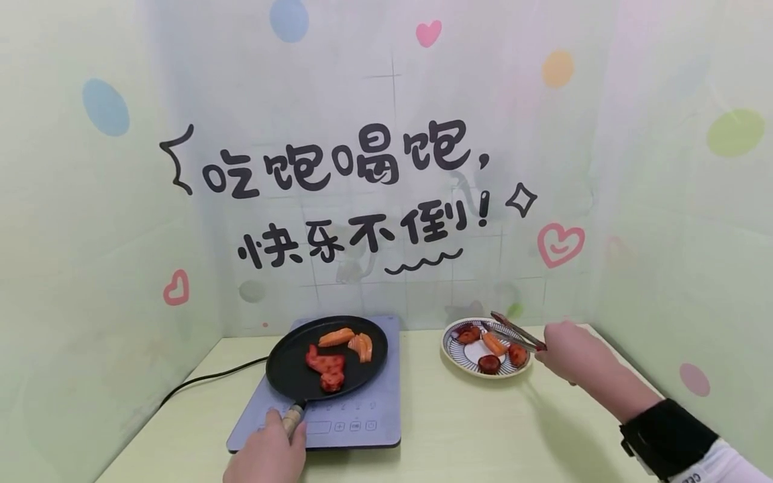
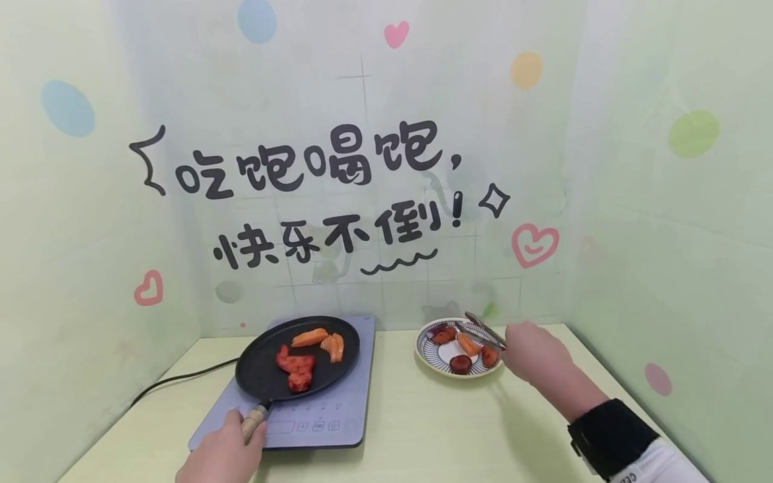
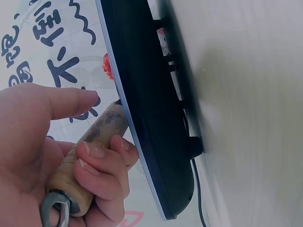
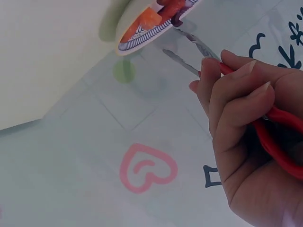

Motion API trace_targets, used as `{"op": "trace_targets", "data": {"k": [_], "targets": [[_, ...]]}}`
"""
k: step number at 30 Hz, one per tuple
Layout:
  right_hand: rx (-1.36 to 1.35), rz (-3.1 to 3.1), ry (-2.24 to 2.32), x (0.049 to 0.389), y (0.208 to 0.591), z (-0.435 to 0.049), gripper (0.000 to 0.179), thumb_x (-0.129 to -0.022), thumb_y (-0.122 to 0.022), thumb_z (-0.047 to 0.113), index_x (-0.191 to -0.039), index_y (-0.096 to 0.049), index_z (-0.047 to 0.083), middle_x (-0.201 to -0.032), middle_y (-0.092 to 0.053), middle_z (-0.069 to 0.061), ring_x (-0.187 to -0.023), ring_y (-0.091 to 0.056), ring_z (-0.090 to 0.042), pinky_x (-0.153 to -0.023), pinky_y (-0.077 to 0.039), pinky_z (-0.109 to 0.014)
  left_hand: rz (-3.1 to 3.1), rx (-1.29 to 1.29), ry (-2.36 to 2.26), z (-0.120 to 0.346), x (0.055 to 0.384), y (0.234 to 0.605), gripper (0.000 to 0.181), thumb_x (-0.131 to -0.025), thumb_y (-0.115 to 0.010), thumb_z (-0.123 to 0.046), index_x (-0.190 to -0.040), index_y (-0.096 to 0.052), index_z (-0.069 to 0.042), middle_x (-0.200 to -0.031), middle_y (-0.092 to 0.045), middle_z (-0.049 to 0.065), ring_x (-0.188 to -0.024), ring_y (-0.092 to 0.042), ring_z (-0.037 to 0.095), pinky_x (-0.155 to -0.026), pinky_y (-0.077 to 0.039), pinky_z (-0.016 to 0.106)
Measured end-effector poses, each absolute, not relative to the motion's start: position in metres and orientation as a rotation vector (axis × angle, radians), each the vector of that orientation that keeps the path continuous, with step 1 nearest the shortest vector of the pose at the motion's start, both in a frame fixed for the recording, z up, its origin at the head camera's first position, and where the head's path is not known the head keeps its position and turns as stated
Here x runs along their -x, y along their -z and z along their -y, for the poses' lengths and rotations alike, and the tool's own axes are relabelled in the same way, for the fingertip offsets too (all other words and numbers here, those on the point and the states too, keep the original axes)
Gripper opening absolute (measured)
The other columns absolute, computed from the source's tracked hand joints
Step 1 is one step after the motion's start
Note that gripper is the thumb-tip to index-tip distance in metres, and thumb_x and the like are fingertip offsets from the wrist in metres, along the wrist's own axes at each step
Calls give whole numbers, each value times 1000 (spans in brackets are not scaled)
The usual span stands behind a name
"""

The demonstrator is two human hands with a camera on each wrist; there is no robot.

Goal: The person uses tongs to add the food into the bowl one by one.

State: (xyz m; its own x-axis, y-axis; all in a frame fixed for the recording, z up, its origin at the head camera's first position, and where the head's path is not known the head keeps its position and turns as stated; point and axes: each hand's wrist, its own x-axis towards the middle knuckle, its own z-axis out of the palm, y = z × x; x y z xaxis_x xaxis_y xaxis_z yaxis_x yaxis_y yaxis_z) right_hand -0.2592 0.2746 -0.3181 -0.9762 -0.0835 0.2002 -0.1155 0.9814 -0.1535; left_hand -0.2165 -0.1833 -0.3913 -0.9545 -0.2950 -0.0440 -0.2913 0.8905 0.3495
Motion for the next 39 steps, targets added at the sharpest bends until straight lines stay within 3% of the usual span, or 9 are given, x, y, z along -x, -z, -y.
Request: {"op": "trace_targets", "data": {"k": [12,39], "targets": [[-70,3003,-380,254,341,-273,26,-97,-72,16,-78,-59,5,-61,-59,-5,-41,-56,-13,-44,-44,-29,3047,-481,559,185,221,397,76,-102,-65,-41,-145,-43,18,-108,-71,33,-92,-74,46,-73,-58,57],[-84,2998,-440,256,349,-279,30,-99,-71,15,-72,-58,8,-56,-58,-4,-37,-53,-10,-42,-44,-27,3060,-477,556,184,218,392,77,-103,-65,-41,-146,-42,19,-114,-70,35,-99,-73,47,-78,-59,58]]}}
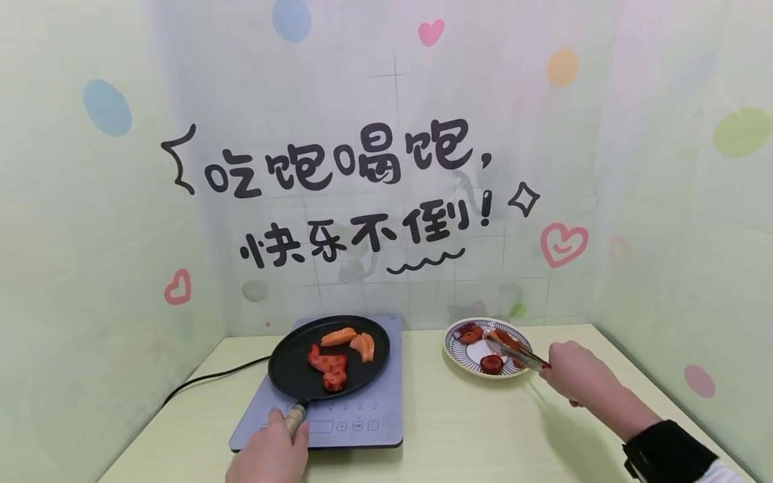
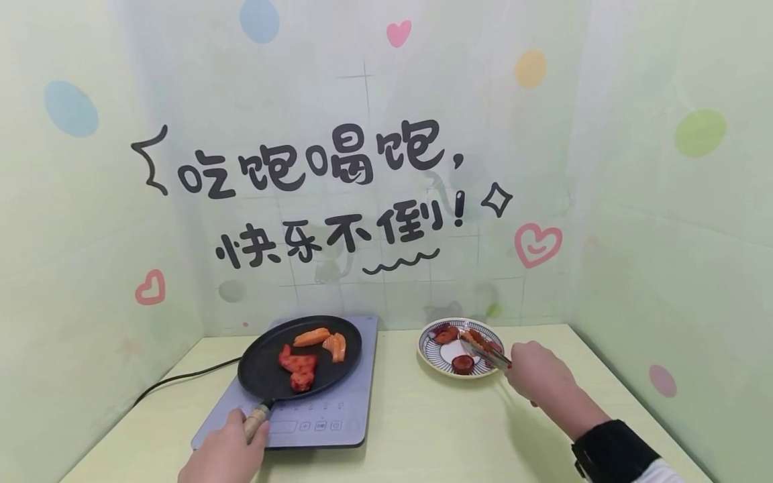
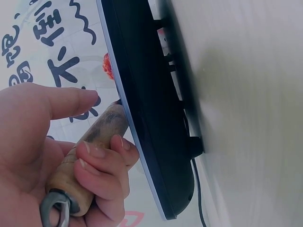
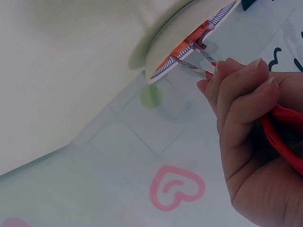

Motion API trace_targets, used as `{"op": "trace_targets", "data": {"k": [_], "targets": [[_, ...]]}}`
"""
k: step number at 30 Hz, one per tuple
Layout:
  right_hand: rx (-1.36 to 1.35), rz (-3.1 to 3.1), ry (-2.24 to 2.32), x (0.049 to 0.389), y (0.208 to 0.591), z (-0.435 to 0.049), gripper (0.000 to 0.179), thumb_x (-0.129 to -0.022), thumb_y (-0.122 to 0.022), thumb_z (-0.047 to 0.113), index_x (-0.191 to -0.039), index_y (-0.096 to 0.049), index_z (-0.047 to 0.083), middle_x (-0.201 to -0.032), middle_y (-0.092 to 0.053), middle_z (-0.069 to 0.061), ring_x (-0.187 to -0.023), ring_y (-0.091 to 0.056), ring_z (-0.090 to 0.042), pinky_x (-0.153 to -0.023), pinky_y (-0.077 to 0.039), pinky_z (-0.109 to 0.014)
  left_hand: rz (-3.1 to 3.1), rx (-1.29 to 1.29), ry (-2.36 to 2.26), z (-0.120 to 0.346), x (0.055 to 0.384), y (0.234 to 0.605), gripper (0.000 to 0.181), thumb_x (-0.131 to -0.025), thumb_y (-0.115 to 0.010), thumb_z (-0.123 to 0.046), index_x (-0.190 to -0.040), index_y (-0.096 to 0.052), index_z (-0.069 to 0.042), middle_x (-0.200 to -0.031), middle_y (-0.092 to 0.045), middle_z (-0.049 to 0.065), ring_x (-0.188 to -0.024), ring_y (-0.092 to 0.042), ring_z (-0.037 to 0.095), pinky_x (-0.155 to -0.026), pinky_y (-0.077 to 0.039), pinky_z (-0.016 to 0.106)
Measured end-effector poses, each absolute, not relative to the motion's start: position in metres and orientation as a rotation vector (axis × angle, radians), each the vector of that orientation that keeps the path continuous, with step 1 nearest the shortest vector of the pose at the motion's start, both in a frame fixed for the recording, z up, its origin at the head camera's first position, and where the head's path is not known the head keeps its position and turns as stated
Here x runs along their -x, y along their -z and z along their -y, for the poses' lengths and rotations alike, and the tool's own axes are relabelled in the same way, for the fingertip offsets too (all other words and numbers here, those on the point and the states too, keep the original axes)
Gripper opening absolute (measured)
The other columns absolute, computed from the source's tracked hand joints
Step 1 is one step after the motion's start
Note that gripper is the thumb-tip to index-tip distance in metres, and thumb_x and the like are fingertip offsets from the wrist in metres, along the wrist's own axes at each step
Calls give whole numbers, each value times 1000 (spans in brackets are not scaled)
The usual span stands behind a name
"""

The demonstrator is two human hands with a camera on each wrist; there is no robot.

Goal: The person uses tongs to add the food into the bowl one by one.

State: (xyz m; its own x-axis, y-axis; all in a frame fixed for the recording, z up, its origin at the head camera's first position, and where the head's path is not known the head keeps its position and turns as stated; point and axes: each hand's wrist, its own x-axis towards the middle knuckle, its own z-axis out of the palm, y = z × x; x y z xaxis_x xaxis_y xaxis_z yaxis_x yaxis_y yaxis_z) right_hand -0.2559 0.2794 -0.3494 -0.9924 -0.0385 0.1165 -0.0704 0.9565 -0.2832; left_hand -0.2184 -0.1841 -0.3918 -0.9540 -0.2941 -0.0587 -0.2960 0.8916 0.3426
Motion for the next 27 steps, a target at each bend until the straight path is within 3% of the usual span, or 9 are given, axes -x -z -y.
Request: {"op": "trace_targets", "data": {"k": [27], "targets": [[-89,2981,-407,260,339,-276,23,-98,-67,10,-77,-61,4,-60,-58,-6,-39,-53,-12,-41,-40,-24,-3066,467,-574,186,220,396,72,-102,-65,-41,-140,-45,17,-100,-72,28,-86,-73,40,-69,-57,54]]}}
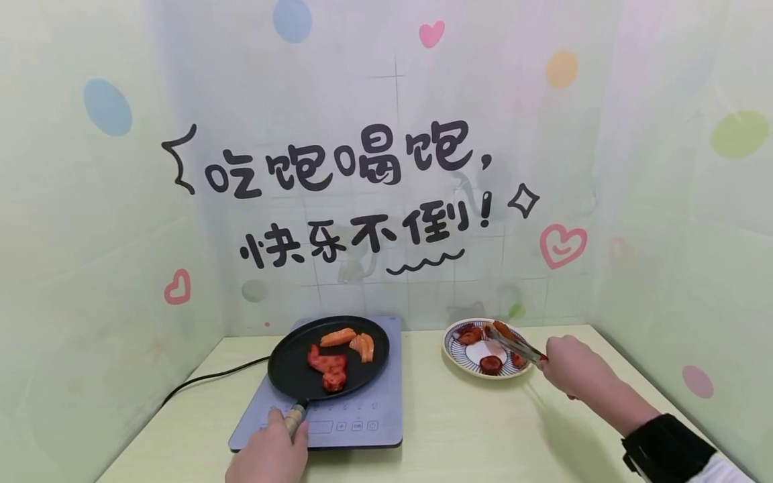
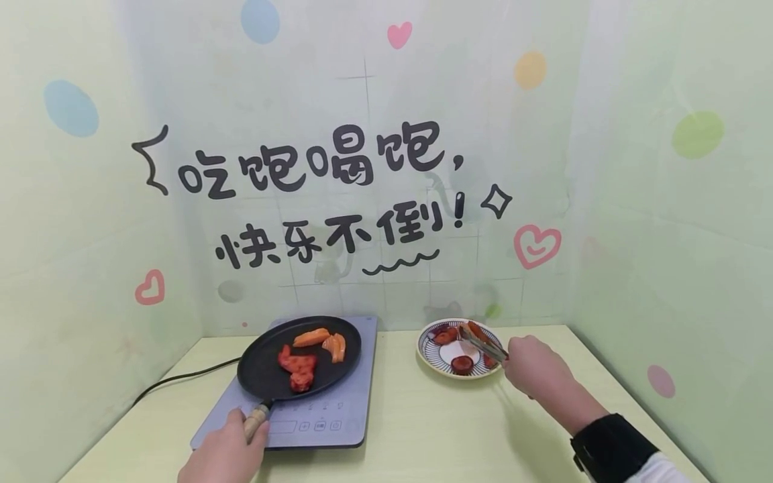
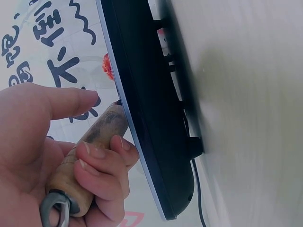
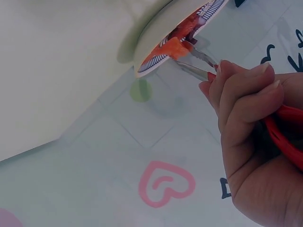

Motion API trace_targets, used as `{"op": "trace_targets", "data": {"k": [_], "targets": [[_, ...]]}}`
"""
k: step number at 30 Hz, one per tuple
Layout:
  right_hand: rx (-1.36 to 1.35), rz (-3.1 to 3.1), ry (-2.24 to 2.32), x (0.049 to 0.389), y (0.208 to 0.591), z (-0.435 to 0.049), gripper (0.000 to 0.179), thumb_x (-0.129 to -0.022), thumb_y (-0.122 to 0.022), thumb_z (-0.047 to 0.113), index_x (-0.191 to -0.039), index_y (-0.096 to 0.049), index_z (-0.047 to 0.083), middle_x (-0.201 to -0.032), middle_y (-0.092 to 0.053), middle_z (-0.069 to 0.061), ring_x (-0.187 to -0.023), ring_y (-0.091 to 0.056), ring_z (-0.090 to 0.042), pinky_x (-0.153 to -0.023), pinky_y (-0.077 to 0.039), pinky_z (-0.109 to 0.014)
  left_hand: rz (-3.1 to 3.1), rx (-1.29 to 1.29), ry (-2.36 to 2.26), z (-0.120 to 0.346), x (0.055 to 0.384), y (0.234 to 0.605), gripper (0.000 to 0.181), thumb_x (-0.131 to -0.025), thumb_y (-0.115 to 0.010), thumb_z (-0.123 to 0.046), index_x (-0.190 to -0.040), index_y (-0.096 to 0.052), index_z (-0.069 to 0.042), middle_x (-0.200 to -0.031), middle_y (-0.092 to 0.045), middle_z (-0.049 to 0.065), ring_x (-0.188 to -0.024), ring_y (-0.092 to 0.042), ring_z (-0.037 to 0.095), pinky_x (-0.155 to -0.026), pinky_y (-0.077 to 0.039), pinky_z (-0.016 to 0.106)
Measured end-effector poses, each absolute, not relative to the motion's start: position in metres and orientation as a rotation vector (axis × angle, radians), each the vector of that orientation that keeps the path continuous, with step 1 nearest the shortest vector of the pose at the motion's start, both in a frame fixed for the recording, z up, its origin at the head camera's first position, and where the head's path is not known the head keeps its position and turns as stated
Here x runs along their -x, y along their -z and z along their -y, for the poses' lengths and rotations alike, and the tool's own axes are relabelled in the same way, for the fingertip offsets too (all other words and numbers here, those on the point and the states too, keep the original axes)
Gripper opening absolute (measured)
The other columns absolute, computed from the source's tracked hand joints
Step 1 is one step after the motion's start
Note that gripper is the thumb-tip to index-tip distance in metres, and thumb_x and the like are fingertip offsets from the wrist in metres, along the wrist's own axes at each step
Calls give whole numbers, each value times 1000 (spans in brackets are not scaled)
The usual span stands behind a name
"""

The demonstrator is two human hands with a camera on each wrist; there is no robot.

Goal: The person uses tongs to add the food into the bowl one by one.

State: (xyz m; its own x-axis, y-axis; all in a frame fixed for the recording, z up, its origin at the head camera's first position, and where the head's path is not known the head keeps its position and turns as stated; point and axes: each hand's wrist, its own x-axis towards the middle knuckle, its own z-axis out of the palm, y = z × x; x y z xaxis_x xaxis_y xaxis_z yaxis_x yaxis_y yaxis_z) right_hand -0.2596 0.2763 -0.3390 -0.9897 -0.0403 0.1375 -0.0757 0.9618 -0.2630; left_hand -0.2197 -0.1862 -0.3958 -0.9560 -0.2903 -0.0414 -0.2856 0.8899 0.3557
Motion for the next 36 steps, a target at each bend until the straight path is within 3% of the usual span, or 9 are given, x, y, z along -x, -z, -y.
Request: {"op": "trace_targets", "data": {"k": [17,25,31,36], "targets": [[-148,2913,-389,262,326,-257,25,-96,-66,8,-71,-63,7,-58,-56,-3,-43,-51,-13,-45,-38,-27,3030,-455,566,183,213,391,72,-103,-64,-39,-141,-44,19,-105,-71,32,-93,-74,45,-74,-58,57],[-198,2916,-418,256,318,-232,30,-99,-68,11,-69,-62,9,-57,-53,-1,-46,-48,-12,-47,-37,-26,3028,-463,564,183,214,392,71,-102,-64,-39,-141,-45,18,-103,-72,31,-89,-74,44,-72,-58,55],[-253,2858,-391,249,312,-207,17,-97,-74,12,-82,-71,4,-62,-54,-2,-53,-47,-15,-52,-37,-27,3046,-474,548,183,216,392,75,-103,-64,-40,-144,-43,19,-109,-71,34,-94,-74,47,-76,-60,57],[-283,2843,-391,245,310,-188,24,-97,-75,14,-75,-68,9,-63,-53,-2,-55,-48,-16,-53,-38,-28,3043,-476,550,183,216,393,74,-103,-64,-40,-144,-43,19,-108,-71,33,-93,-74,46,-75,-59,57]]}}
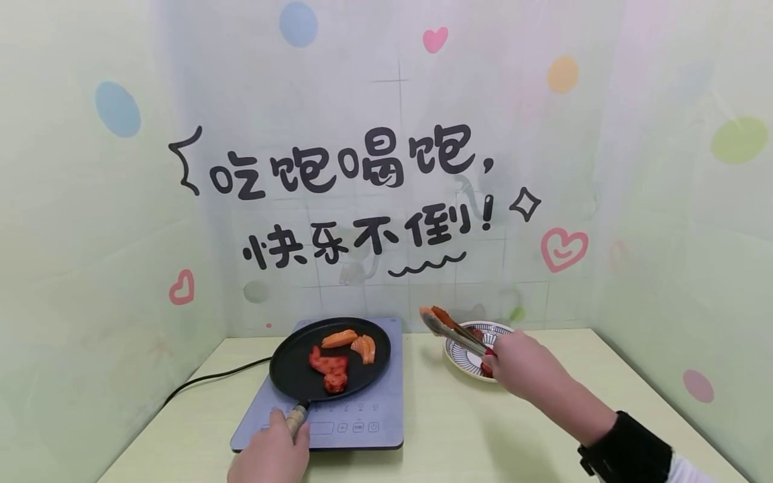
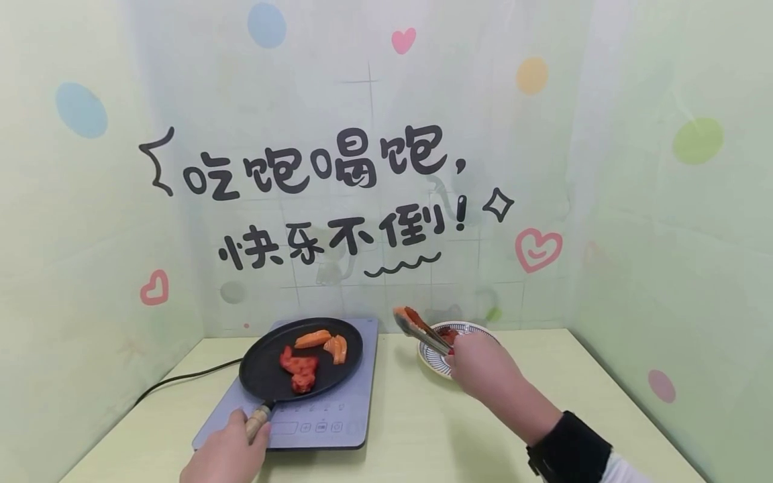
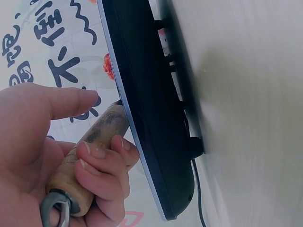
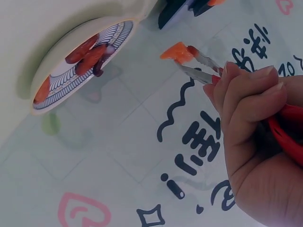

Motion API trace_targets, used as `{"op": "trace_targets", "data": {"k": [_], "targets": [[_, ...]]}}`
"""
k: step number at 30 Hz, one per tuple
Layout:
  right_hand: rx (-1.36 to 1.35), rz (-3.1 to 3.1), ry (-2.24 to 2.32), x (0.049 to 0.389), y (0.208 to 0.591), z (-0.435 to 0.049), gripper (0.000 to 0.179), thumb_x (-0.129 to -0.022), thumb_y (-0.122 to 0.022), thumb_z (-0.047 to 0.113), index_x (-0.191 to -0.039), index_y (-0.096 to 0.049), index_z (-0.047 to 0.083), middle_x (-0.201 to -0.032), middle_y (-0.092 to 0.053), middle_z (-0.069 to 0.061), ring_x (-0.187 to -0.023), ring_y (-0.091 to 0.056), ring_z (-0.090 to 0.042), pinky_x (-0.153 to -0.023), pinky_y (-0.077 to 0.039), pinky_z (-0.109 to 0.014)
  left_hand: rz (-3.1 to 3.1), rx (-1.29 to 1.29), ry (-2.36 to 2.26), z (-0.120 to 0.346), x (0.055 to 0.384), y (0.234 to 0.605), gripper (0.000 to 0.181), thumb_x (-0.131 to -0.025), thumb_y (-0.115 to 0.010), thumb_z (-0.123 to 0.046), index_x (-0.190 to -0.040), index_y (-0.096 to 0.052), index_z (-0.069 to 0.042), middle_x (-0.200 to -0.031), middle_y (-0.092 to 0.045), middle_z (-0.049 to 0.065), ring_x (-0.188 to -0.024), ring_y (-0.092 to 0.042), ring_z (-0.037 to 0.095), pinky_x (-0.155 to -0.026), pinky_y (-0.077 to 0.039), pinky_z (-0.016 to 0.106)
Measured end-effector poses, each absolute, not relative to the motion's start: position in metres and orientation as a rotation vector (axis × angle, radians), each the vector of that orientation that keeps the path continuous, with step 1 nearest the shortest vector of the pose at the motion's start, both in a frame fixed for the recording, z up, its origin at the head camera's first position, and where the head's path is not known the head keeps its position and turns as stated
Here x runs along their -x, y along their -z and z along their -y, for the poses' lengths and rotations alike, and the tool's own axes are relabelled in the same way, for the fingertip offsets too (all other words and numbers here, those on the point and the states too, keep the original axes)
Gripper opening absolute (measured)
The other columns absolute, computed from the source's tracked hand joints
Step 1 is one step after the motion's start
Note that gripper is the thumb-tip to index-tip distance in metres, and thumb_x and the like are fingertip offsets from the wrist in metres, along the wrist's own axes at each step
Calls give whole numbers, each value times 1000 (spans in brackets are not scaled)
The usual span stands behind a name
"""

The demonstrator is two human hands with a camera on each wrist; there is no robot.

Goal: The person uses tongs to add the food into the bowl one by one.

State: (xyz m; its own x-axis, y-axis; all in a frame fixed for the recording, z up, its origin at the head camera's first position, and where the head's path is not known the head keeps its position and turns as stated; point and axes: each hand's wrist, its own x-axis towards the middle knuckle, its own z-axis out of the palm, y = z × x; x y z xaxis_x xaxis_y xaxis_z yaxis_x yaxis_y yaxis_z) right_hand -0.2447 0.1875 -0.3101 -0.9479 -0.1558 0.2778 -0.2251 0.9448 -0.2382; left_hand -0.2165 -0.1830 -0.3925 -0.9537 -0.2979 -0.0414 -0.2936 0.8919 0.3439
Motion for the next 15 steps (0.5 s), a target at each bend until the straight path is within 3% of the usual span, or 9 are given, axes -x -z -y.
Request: {"op": "trace_targets", "data": {"k": [7,15], "targets": [[-399,2747,-264,242,312,-167,25,-93,-80,15,-70,-70,11,-59,-54,1,-58,-47,-16,-56,-42,-31,3044,-466,557,183,217,393,74,-103,-64,-40,-144,-43,19,-109,-71,34,-94,-74,46,-76,-59,57],[-363,2791,-388,234,312,-143,27,-96,-79,20,-73,-69,9,-62,-52,-1,-62,-50,-18,-55,-41,-32,3049,-462,553,183,216,391,74,-103,-63,-40,-143,-43,19,-107,-71,33,-93,-74,45,-75,-59,56]]}}
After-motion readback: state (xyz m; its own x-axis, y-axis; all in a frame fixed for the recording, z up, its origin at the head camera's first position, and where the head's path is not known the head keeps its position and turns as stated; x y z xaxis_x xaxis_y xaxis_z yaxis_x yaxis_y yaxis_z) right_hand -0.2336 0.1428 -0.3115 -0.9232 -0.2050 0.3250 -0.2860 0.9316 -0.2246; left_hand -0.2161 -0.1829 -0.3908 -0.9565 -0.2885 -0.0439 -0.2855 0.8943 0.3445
